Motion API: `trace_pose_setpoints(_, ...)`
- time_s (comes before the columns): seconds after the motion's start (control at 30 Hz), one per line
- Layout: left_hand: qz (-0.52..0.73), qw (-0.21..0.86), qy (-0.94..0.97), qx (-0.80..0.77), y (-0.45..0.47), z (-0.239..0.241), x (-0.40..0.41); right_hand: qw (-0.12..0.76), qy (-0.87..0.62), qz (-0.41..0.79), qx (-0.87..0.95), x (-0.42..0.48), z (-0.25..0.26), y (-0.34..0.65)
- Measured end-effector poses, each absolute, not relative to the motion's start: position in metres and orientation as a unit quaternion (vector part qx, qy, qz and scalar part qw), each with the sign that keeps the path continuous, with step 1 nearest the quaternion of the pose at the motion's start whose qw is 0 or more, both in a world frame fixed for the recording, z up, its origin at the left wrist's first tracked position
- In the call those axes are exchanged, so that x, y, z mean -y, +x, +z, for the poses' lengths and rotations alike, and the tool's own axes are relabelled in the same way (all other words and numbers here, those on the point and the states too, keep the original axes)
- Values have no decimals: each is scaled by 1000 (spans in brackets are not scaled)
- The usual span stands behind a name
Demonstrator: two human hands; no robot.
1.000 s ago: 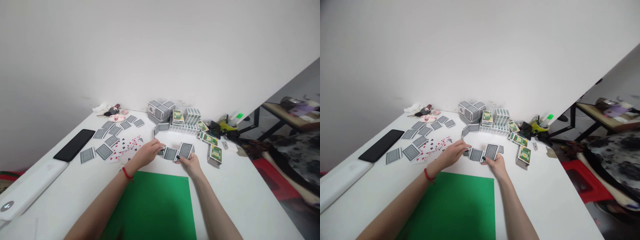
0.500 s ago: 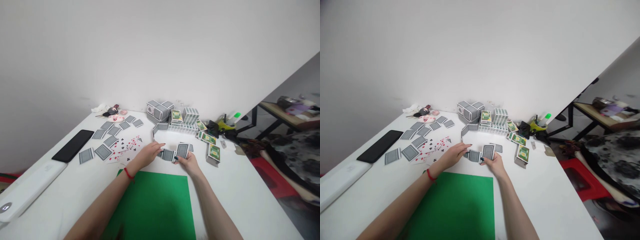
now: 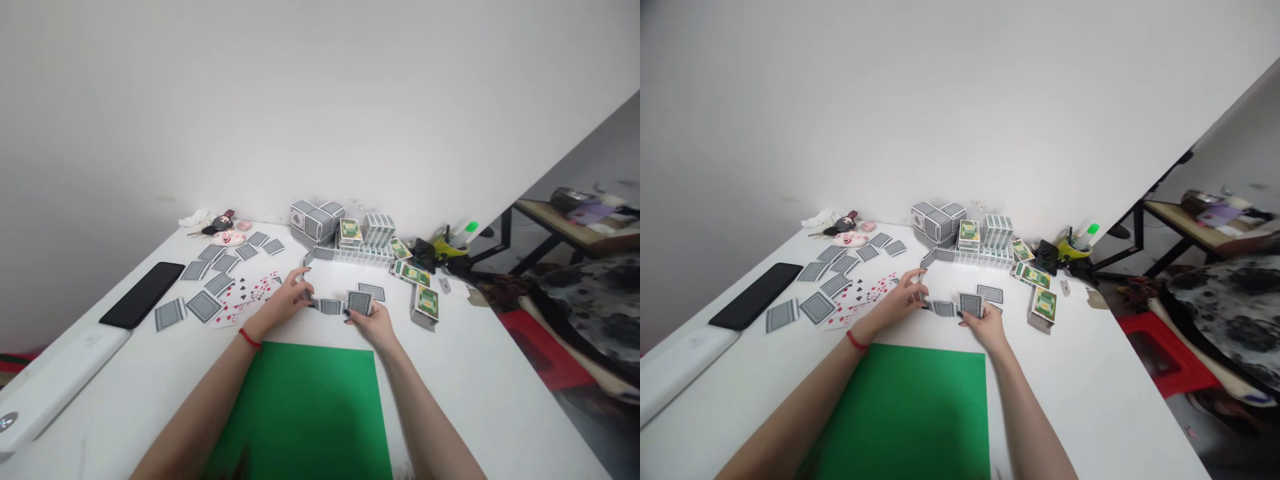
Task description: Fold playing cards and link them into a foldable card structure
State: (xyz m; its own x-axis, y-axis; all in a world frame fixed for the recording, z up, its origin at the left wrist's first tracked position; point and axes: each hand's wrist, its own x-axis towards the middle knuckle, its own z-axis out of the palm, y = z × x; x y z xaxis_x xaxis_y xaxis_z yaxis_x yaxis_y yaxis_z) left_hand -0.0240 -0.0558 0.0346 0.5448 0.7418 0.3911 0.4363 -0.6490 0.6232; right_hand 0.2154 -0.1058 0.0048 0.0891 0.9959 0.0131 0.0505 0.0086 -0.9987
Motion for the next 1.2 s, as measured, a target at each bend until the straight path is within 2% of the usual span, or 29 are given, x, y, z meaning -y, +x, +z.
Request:
trace_pose_setpoints(0.13, 300, 262, 849, -346, -23, 33, 55, 509, -523, 432, 529, 105, 6, 220)
trace_pose_setpoints(0.27, 228, 371, 812, -388, -20, 39, 61, 510, -528, 400, 548, 105, 8, 225)
trace_pose_setpoints(0.37, 231, 431, 776, -398, -18, 42, 63, 508, -526, 408, 547, 107, 9, 224)
trace_pose_setpoints(0.53, 258, 412, 760, -431, -16, 42, 62, 513, -553, 391, 528, 110, 8, 214)
trace_pose_setpoints(0.83, 290, 444, 742, -411, -12, 37, 60, 546, -608, 294, 496, 114, 10, 207)
trace_pose_setpoints(1.2, 302, 460, 726, -412, -10, 33, 61, 548, -587, 301, 515, 115, 3, 201)
